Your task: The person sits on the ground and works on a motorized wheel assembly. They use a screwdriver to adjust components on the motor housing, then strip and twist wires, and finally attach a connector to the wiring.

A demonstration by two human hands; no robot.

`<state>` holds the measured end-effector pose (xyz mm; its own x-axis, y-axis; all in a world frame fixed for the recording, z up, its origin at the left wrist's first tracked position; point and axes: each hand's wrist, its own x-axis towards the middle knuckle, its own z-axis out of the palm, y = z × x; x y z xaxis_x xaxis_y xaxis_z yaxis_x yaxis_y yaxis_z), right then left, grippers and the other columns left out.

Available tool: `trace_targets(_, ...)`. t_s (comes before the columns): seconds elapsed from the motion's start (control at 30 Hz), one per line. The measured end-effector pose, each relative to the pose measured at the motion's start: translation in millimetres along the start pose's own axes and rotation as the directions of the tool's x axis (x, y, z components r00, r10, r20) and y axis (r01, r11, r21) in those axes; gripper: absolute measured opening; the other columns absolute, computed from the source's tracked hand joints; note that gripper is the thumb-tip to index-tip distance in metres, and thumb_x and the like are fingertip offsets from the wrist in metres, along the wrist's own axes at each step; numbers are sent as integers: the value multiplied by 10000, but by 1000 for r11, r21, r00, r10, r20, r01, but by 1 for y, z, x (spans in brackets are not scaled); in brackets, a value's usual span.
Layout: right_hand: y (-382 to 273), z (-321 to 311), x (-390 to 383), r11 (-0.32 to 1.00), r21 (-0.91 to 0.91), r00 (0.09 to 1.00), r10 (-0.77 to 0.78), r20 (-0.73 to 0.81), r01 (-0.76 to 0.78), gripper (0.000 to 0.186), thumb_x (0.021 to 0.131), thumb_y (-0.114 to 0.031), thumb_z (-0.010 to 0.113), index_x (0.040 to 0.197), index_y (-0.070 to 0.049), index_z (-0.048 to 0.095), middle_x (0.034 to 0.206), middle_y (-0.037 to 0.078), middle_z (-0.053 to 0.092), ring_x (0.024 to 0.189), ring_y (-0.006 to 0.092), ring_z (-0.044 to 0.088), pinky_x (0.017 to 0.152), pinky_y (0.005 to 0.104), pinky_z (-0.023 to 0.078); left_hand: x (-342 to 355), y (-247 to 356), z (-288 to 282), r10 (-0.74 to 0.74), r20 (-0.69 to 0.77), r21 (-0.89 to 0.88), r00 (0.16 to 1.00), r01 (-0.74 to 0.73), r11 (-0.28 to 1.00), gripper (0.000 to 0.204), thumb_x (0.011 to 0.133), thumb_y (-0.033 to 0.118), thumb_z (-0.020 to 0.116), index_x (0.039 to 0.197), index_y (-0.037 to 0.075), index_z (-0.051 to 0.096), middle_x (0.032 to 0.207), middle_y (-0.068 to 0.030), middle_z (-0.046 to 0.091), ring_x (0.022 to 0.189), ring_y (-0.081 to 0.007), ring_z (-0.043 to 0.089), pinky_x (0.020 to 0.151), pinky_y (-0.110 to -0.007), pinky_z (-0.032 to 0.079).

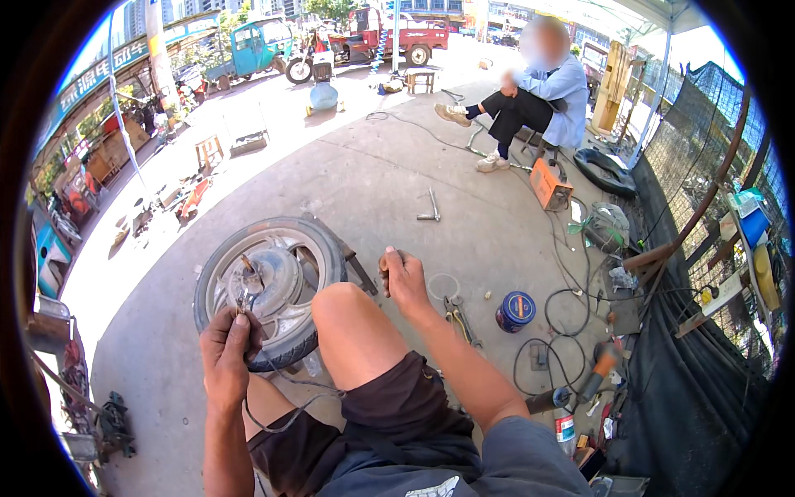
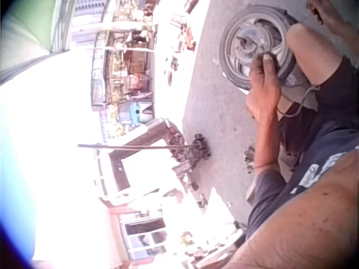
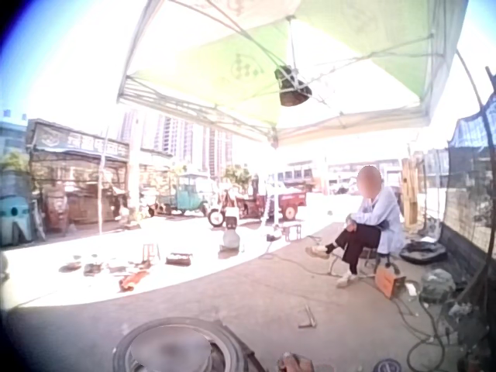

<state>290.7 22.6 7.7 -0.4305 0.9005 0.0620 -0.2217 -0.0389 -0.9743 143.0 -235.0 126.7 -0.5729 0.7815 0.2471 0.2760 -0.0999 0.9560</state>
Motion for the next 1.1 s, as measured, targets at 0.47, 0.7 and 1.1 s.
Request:
trace_targets(0.47,-36,68,-21,977,215,994,-20,109,-4,374,1008,-391,525,888,-40,578,679,3,513,509,43,445,404,201,352,-4,6,-6,-115,22,61,993,113,992,275,1018,245,479,922,32,624,728,15,573,671,-64,484,623,-222,395)
trace_targets(0.7,-53,88,-33,975,207,951,12,309,-80,401,1000,-431,531,1031,-48,644,758,-20,512,568,34,449,435,185,352,-1,4,-5,-99,27,66,995,97,993,274,1013,237,477,907,25,615,719,16,557,659,-62,454,604,-222,364)
trace_targets(1.1,-55,95,-46,962,255,912,-15,410,-99,292,991,-294,579,1101,-29,632,803,0,574,626,38,492,463,184,378,2,-2,4,-21,20,-20,1000,21,1000,249,1003,197,486,838,29,566,685,15,502,591,-55,411,531,-216,322)
